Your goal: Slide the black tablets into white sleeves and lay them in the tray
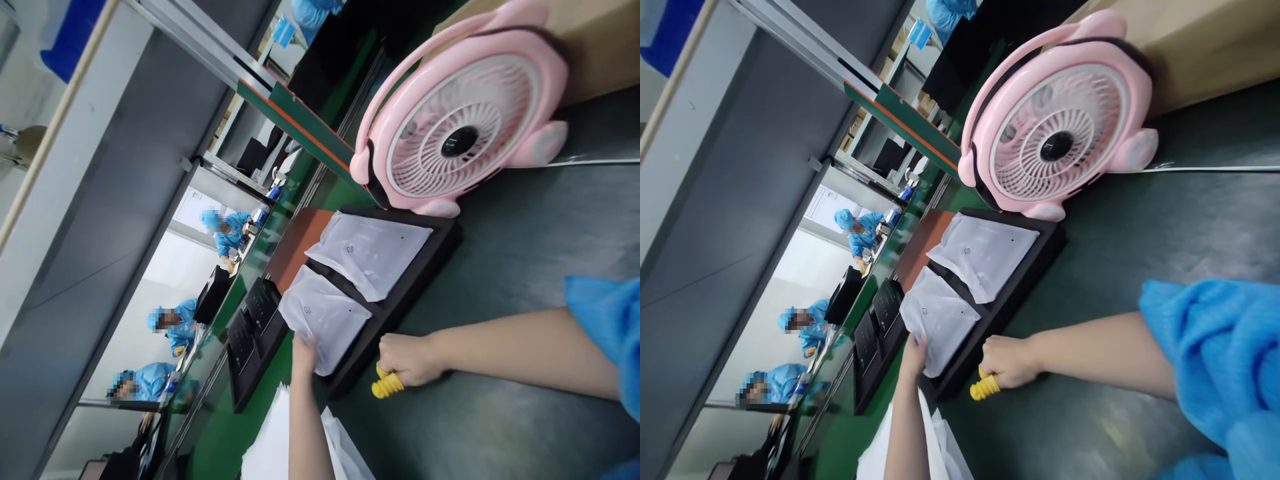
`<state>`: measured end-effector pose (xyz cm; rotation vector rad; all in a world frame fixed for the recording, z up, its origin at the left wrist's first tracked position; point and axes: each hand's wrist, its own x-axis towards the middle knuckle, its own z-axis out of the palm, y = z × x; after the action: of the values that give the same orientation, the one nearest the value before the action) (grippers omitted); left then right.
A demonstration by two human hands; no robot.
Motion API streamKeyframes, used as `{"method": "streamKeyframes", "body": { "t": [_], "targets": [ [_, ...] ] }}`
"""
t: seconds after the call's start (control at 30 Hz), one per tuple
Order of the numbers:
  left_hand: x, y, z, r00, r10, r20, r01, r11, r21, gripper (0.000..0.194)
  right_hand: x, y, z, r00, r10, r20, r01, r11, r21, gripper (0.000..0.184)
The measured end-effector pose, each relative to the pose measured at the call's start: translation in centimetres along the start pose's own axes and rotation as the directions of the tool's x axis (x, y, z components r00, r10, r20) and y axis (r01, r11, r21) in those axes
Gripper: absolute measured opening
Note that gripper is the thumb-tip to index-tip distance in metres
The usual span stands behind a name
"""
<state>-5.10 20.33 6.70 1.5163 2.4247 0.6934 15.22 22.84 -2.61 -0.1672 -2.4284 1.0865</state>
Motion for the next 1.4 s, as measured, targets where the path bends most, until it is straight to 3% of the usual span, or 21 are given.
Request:
{"method": "streamKeyframes", "body": {
  "t": [0.1, 0.13, 0.2, 0.3, 0.37, 0.43, 0.5, 0.57, 0.63, 0.7, 0.77, 0.87, 0.97, 1.07, 1.17, 1.2, 1.3, 1.4],
  "targets": [
    [-2.3, 1.4, 0.2, 0.964, 0.106, -0.242, -0.056, 0.977, 0.207, 0.052, 0.5, -0.2, -0.9, 0.996, 0.09, 0.004, -0.09, 0.994, 0.067, 0.028],
    [-3.1, 1.6, 0.7, 0.947, 0.177, -0.269, -0.104, 0.959, 0.265, 0.051, 0.6, -0.2, -1.0, 0.996, 0.094, -0.007, -0.094, 0.993, 0.073, 0.03],
    [-5.0, 1.2, 2.3, 0.942, 0.286, -0.174, -0.219, 0.92, 0.326, 0.046, 0.5, -0.4, -1.2, 0.995, 0.096, -0.036, -0.093, 0.993, 0.067, 0.034],
    [-7.1, -1.0, 4.7, 0.951, 0.304, 0.054, -0.3, 0.874, 0.382, 0.034, 0.2, -0.5, -1.3, 0.991, 0.106, -0.084, -0.105, 0.994, 0.017, 0.039],
    [-7.3, -2.6, 5.2, 0.948, 0.313, 0.061, -0.309, 0.86, 0.406, 0.031, 0.0, -0.5, -1.4, 0.989, 0.094, -0.112, -0.098, 0.995, -0.031, 0.039],
    [-6.4, -3.4, 4.6, 0.961, 0.267, -0.069, -0.228, 0.91, 0.348, 0.036, 0.0, -0.4, -1.3, 0.99, 0.068, -0.126, -0.08, 0.993, -0.09, 0.034],
    [-4.3, -3.0, 3.5, 0.974, 0.148, -0.169, -0.101, 0.961, 0.259, 0.046, 0.1, -0.2, -1.1, 0.992, 0.068, -0.11, -0.085, 0.983, -0.161, 0.025],
    [-1.8, -1.8, 2.6, 0.992, 0.064, -0.108, -0.038, 0.973, 0.23, 0.051, 0.3, -0.2, -0.8, 0.994, 0.075, -0.083, -0.092, 0.968, -0.234, 0.021],
    [0.4, -0.5, 2.2, 0.998, 0.066, 0.017, -0.068, 0.971, 0.229, 0.049, 0.4, -0.2, -0.8, 0.995, 0.069, -0.072, -0.087, 0.951, -0.298, 0.022],
    [1.3, 0.6, 2.3, 0.996, 0.08, 0.04, -0.087, 0.97, 0.228, 0.046, 0.2, -0.3, -1.0, 0.996, 0.058, -0.069, -0.078, 0.938, -0.338, 0.023],
    [0.6, 0.8, 3.0, 0.992, 0.11, -0.064, -0.091, 0.966, 0.244, 0.047, 0.0, -0.3, -1.3, 0.995, 0.059, -0.081, -0.083, 0.937, -0.338, 0.024],
    [-2.7, -0.4, 4.8, 0.939, 0.247, -0.239, -0.166, 0.935, 0.313, 0.044, -0.4, 0.1, -1.6, 0.994, 0.039, -0.097, -0.066, 0.954, -0.292, 0.023],
    [-6.0, -1.7, 6.1, 0.916, 0.381, -0.127, -0.295, 0.852, 0.432, 0.033, -0.3, 0.7, -1.4, 0.989, -0.03, -0.148, -0.011, 0.963, -0.269, 0.027],
    [-7.2, -1.8, 5.2, 0.91, 0.415, 0.006, -0.351, 0.763, 0.542, 0.024, 0.0, 0.9, -1.2, 0.981, -0.086, -0.175, 0.035, 0.961, -0.274, 0.035],
    [-6.0, -1.2, 2.6, 0.888, 0.46, 0.003, -0.361, 0.692, 0.626, 0.023, 0.3, 1.2, -1.8, 0.977, -0.159, -0.139, 0.115, 0.952, -0.283, 0.039],
    [-5.2, -1.0, 1.7, 0.877, 0.48, -0.024, -0.358, 0.686, 0.634, 0.021, 0.5, 1.4, -2.2, 0.979, -0.134, -0.154, 0.089, 0.959, -0.269, 0.04],
    [-2.3, -0.3, 0.3, 0.865, 0.49, -0.108, -0.344, 0.735, 0.584, 0.016, 0.9, 2.1, -3.3, 0.95, 0.11, -0.292, -0.162, 0.973, -0.162, 0.035],
    [1.3, 0.3, 1.5, 0.889, 0.432, -0.15, -0.298, 0.797, 0.526, 0.011, 1.4, 2.6, -3.8, 0.891, 0.266, -0.369, -0.318, 0.944, -0.086, 0.036]
  ]
}}
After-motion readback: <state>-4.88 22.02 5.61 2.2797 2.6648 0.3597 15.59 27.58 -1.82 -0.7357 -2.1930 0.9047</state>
